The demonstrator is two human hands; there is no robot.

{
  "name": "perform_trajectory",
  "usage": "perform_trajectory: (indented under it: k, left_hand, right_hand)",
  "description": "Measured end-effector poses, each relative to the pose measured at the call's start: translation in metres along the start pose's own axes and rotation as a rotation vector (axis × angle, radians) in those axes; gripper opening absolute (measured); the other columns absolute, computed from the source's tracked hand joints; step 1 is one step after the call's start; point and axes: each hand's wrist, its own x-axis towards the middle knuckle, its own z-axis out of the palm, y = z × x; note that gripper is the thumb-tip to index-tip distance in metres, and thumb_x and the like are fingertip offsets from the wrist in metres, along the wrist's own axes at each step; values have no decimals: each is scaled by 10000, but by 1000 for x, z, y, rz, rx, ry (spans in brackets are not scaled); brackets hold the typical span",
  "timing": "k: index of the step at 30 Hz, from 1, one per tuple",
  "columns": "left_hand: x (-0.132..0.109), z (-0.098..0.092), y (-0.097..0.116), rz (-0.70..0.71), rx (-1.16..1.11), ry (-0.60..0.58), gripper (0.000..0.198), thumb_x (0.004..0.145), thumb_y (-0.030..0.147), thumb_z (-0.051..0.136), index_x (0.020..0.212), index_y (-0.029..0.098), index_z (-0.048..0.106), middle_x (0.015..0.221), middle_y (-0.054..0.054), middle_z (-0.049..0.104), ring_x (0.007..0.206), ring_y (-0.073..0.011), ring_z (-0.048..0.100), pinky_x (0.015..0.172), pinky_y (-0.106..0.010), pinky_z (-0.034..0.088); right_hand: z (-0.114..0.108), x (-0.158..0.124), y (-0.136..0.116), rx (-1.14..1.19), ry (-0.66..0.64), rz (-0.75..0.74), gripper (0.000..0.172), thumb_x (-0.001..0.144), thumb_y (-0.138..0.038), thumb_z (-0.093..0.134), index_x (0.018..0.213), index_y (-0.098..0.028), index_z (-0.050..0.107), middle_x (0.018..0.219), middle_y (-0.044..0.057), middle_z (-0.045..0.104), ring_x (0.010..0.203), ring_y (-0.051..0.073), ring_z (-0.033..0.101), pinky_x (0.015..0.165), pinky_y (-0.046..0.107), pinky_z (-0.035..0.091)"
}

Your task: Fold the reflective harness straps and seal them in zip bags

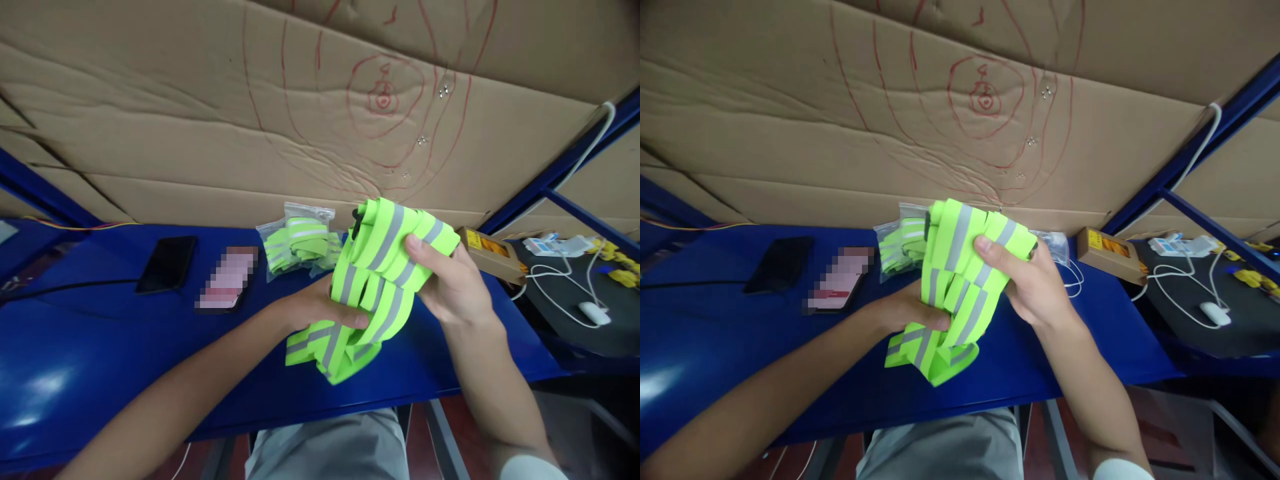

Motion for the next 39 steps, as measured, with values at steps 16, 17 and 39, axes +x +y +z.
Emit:
perform_trajectory:
  k: [16, 17, 39]
  left_hand:
    - [-29, -26, -67, -187, -317, 229, 467, 604, 157, 902, 1050, 166, 764, 945, -69, 791, 808, -226, 736, 746, -295, 562]
    - [-29, -27, -65, -154, -314, 234, 516, 598, 179, 925, 1085, 181, 753, 956, -59, 787, 814, -220, 735, 742, -287, 559]
    - [-42, -13, -57, -112, -466, 291, 620, 497, 223, 988, 1060, 161, 736, 841, -44, 783, 722, -223, 737, 692, -300, 584]
  right_hand:
    - [-29, 3, 106, -654, -385, -408, 404, 956, -287, 669, 1360, -293, 662, 1336, 64, 701, 1298, 252, 632, 1118, 438, 531]
    - [-28, 2, 106, -654, -366, -423, 412, 954, -279, 673, 1366, -297, 657, 1343, 63, 697, 1297, 251, 632, 1114, 436, 535]
    - [-31, -5, 108, -934, -575, -641, 470, 984, -171, 552, 1415, -348, 611, 1485, 36, 587, 1464, 278, 447, 1180, 506, 452]
